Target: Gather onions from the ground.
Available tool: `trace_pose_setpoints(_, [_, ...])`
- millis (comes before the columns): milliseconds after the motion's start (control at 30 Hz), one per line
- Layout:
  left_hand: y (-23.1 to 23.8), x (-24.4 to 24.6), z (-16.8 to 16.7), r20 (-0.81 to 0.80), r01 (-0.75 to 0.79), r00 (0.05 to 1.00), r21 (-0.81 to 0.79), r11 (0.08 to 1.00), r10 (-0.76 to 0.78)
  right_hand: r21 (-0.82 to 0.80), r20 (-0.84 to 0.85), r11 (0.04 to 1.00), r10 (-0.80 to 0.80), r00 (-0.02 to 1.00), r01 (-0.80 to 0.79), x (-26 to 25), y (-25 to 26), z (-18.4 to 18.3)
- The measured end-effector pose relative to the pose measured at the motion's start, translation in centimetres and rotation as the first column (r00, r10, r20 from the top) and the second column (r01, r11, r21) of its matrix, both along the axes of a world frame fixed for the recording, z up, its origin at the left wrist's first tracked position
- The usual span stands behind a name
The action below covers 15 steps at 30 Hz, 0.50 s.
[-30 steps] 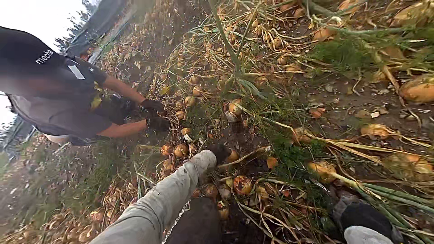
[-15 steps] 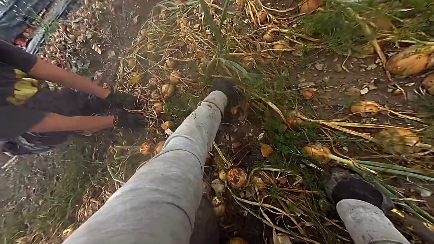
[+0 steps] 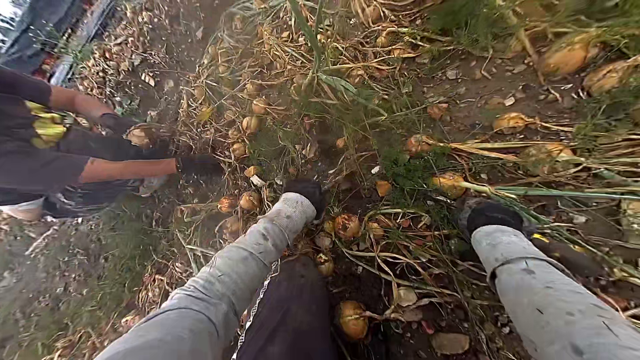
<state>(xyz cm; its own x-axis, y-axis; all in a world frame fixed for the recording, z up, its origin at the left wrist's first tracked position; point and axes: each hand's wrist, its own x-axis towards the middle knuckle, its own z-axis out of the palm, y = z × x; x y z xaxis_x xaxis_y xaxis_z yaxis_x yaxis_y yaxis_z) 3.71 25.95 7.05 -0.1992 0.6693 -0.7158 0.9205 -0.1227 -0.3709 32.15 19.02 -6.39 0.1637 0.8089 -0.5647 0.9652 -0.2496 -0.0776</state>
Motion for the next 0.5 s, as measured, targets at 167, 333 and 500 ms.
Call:
trace_pose_setpoints(167, [1.8,13.6,-4.9,0.5,0.31,0.745,0.326,0.893,-0.441,-0.274,-0.191,0.96,-0.108,0.976,0.053,2.2,-1.7,9.5])
trace_pose_setpoints(333, [2.5,23.3,-10.8,0.49,0.321,0.802,0.131,0.938,-0.342,-0.028,-0.547,0.855,-0.447,0.708,0.518,11.0,-20.0,9.9])
trace_pose_setpoints(500, [3.0,23.2,-12.0,0.452,0.296,0.822,0.183,0.938,-0.347,0.01,-0.49,0.446,-0.778,0.393,0.895,13.7,-32.3,8.9])
